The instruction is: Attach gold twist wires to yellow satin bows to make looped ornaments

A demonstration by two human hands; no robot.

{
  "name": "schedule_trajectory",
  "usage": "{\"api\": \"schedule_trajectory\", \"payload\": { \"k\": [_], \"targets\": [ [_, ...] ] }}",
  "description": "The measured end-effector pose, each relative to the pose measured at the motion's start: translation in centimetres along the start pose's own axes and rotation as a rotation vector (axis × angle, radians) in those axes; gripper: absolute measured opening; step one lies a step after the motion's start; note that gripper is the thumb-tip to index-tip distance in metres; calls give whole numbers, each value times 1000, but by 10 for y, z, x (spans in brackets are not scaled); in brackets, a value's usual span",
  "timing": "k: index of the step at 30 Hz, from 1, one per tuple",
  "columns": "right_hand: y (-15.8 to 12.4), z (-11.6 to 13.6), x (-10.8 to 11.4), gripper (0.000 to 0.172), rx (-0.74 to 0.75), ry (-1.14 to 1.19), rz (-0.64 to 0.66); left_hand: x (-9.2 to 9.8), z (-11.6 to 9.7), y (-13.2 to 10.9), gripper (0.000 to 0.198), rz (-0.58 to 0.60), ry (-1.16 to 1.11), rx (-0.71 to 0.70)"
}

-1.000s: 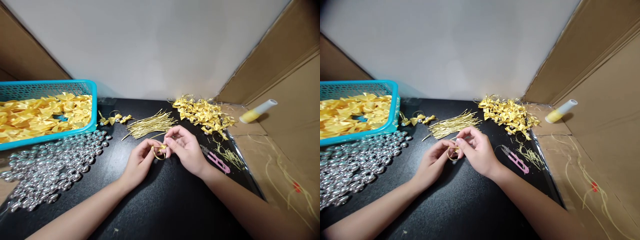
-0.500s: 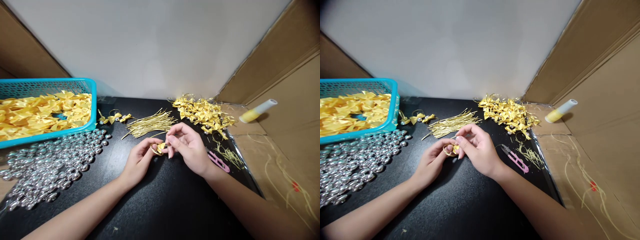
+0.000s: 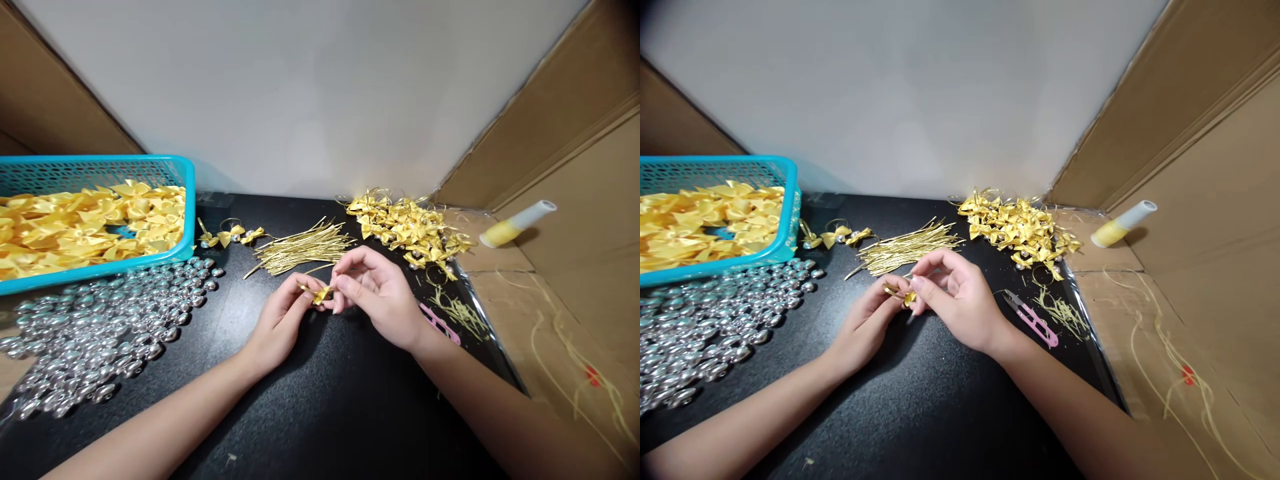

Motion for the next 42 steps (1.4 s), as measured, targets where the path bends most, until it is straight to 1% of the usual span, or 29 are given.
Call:
{"api": "schedule_trajectory", "payload": {
  "k": [4,8,11,16,26,34,42],
  "targets": [
    [1,1,0,18,0,-5,8,-1,-3,1,12,9,31,2],
    [2,3,3,18,6,4,-24,-3,-4,1,13,25,55,6],
    [3,3,7,20,5,10,-54,-4,-4,1,14,32,89,9],
    [5,5,9,25,5,17,-58,-6,-5,0,16,49,111,-4],
    [5,7,16,20,25,5,-91,-5,-5,1,14,36,99,0],
    [6,8,20,17,50,18,-103,-6,-3,1,15,46,104,7],
    [8,12,25,17,91,20,-120,-5,0,2,16,53,91,21]
  ]
}}
Point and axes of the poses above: each hand's wrist, its own y-axis towards the middle knuckle, its own x-axis out of the back of the hand, z = x × y, the point moved 9 cm from there along y, towards the middle knuckle, and after that the axes turned 5 degrees about x, right-handed, at the moved point
